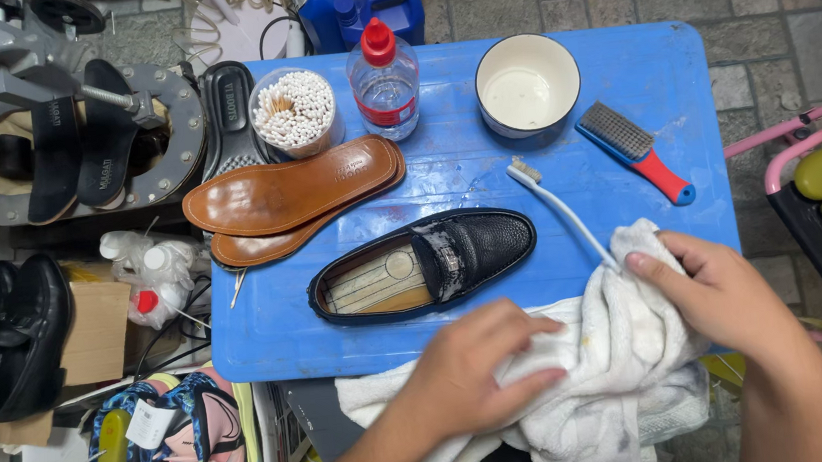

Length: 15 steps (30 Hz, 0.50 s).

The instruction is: The person cleans a black leather loafer and a brown leather insole using a white cloth and a toothbrush. They wipe the shoe's exterior and interior, then apply a white cleaning paste from a bowl to the shoe and insole, scrubbing with the toothbrush and wiping with the cloth.

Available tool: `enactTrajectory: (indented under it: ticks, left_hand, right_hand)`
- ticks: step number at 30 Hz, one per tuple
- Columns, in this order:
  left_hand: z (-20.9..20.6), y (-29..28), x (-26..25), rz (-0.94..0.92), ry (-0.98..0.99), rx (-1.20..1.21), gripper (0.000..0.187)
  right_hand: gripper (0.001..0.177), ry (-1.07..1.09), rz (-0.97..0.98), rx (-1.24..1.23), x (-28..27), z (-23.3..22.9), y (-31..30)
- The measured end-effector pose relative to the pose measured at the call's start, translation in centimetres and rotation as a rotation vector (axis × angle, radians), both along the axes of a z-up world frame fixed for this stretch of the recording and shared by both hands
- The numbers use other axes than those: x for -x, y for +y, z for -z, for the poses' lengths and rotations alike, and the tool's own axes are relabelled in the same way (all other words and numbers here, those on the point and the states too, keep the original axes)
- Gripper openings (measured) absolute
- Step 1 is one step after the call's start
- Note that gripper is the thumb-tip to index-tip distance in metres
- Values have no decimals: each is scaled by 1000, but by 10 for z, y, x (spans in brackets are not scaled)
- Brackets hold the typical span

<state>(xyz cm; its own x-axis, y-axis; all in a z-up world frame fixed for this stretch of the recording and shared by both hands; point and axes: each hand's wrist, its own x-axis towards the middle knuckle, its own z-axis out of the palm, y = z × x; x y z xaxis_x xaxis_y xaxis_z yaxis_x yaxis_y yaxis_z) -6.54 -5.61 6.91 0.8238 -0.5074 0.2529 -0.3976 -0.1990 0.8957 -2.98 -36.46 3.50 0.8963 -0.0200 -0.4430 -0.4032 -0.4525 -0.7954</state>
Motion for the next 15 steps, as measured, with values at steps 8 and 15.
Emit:
enactTrajectory:
  ticks: [8, 15]
  left_hand:
    - [-1, 47, -29, -657, 268, -115, 34]
    - [-4, 55, -51, -522, 510, -270, 62]
  right_hand:
    - [23, -687, 352, 85, -5, 13, 1]
    - [14, -458, 311, -208, -28, 21, 13]
